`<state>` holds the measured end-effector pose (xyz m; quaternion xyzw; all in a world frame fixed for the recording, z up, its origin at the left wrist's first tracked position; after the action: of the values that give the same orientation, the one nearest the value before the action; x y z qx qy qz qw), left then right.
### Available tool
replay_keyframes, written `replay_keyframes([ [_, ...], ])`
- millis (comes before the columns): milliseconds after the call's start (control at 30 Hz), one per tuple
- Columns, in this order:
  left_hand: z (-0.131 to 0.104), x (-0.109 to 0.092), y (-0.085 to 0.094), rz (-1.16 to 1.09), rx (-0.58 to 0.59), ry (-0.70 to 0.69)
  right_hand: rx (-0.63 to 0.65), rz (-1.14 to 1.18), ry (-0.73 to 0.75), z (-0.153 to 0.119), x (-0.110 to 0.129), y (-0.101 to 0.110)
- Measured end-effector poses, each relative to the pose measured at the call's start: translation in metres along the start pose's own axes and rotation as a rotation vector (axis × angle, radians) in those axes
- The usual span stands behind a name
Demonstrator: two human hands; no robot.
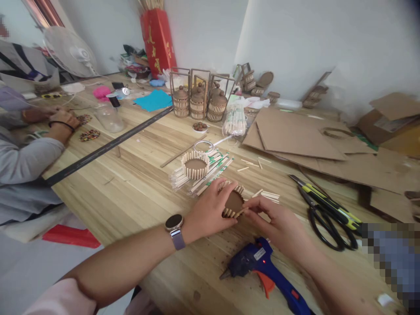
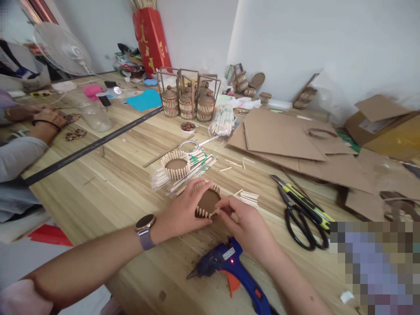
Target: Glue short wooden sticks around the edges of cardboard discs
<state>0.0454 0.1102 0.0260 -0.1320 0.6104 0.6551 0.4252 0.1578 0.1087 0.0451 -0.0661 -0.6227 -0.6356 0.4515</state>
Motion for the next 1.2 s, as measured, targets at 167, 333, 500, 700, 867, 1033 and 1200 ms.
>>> replay_keyframes([
  [167, 0.001, 0.0, 0.0, 0.009, -0.002, -0.004, 0.014, 0.002, 0.013, -0.001, 0.002, -0.003],
  [333, 0.001, -0.002, -0.001, 0.024, -0.002, -0.011, 0.026, -0.007, 0.018, -0.001, 0.002, -0.004],
  [500, 0.001, -0.001, 0.0, 0.021, -0.004, -0.012, 0.022, -0.018, 0.051, -0.002, 0.005, -0.003],
  [700, 0.001, -0.001, -0.001, -0.004, 0.005, -0.004, 0.033, -0.036, 0.061, -0.002, 0.008, -0.003],
  [867, 0.001, -0.001, -0.001, -0.006, 0.008, 0.0, 0.026, -0.05, 0.058, -0.002, 0.009, -0.001],
  [1033, 0.0, -0.002, -0.001, 0.01, 0.007, 0.002, 0.041, -0.058, 0.069, -0.003, 0.009, -0.003],
  [1200, 0.0, -0.002, -0.001, 0.012, 0.008, -0.007, 0.046, -0.066, 0.095, -0.002, 0.012, -0.005],
])
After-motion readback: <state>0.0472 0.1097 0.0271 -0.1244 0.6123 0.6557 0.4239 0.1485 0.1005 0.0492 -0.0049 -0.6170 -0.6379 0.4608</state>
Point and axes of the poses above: each hand's wrist, its own z-axis towards the middle knuckle, its own y-axis out of the back of the hand, x = y × z, the point moved 10 cm from there along z, towards the middle knuckle, and after that the axes turned 9 degrees about y, right-handed, at the moved point
